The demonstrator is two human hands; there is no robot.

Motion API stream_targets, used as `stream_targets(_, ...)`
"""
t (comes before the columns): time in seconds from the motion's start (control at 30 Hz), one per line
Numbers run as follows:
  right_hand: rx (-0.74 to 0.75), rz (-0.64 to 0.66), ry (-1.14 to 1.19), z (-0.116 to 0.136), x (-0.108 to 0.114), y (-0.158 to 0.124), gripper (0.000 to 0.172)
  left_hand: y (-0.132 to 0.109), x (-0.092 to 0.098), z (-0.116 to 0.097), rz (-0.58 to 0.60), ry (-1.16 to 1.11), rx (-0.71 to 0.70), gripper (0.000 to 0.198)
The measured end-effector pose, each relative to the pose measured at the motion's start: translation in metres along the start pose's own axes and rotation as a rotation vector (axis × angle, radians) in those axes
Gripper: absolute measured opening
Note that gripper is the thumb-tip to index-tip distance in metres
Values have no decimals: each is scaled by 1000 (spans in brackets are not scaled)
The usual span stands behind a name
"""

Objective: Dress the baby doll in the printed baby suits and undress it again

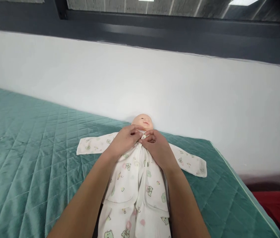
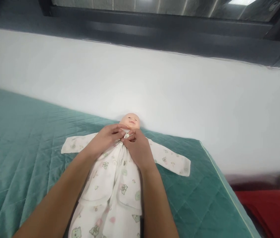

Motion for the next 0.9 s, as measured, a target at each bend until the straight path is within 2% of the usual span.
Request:
stream_targets(0.2, 24, -14, -3, -3, -1, 2, 26, 4, -3, 4, -111, 94, -8, 30)
stream_targets(0.43, 103, -36, 116, -6, -1, -1, 33, 5, -2, 6, -148, 244, -65, 33)
stream_targets(0.63, 229, -225, -73, -7, -6, -15, 27, -2, -5, 9, -167, 465, -131, 30)
stream_targets(0.8, 332, -218, -212, -11, -6, -34, 33, -12, -10, 13, -171, 675, -215, 39)
stream_targets(0.9, 372, -211, -286, -13, -6, -44, 32, -17, -9, 15, -168, 651, -226, 39)
Point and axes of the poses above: each hand's wrist, its own y-axis towards the middle knuckle, its own x-axis out of the back of the hand, z = x × y, the point moved 2 cm from there along y, towards the middle knuckle, and after that the axes turned 8 degrees about z, right-handed, at the moved point
